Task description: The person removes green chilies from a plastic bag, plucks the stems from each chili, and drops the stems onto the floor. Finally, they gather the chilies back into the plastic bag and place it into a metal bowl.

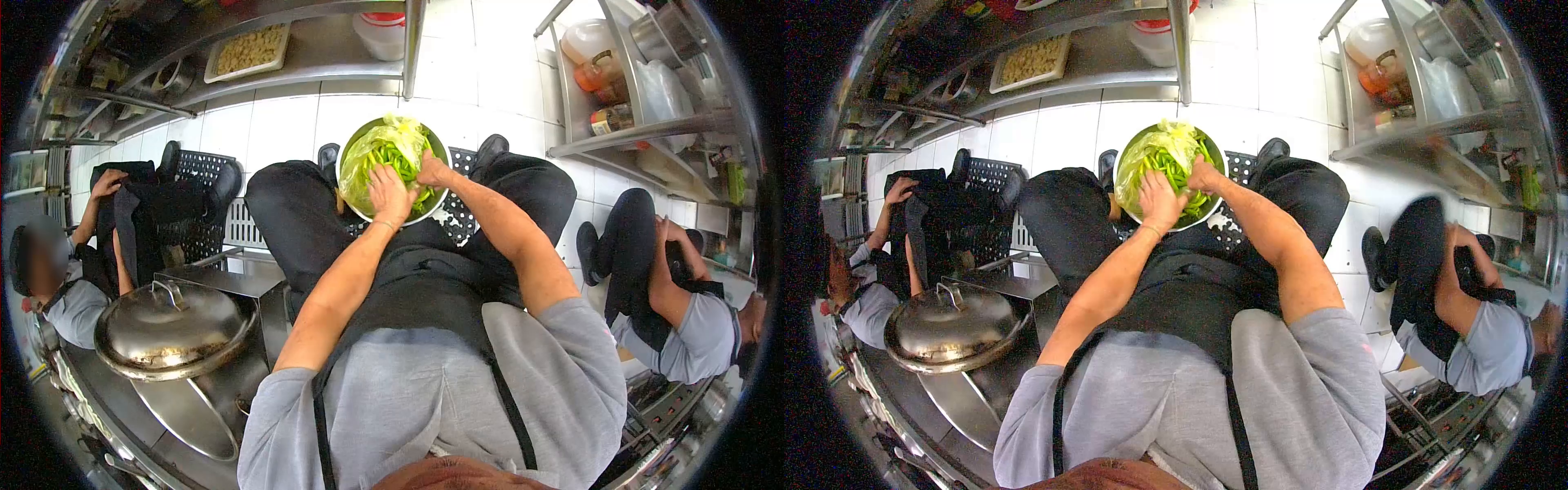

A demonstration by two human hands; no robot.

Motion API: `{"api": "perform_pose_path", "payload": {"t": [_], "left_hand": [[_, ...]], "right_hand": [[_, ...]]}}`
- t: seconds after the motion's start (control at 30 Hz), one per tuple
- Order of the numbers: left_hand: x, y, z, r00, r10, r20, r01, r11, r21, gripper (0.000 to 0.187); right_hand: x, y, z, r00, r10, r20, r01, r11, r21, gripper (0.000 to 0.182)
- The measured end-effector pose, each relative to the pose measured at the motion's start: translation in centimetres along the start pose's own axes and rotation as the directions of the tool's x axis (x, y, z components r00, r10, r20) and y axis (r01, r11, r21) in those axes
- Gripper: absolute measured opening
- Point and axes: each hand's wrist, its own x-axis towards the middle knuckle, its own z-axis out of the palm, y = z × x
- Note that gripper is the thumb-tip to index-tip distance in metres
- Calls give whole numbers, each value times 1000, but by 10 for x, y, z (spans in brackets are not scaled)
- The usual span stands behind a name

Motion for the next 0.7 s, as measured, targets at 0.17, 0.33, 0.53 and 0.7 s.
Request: {"api": "perform_pose_path", "payload": {"t": [0.17, 0.33, 0.53, 0.7], "left_hand": [[-23, 3, 50, 927, 204, 314, -229, 972, 47, 45], [-8, -10, 50, 839, 248, 485, -235, 968, -88, 24], [45, -15, 26, 991, -66, -117, 10, 906, -423, 20], [70, -18, 34, 982, -183, 40, 185, 918, -352, 28]], "right_hand": [[20, 10, 7, 994, -102, -28, 99, 991, -87, 58], [30, 15, 6, 972, -214, -97, 183, 949, -255, 51], [-26, -36, -46, 937, -323, -134, 245, 880, -407, 46], [-93, -73, -109, 642, -675, -363, 579, 738, -346, 37]]}}
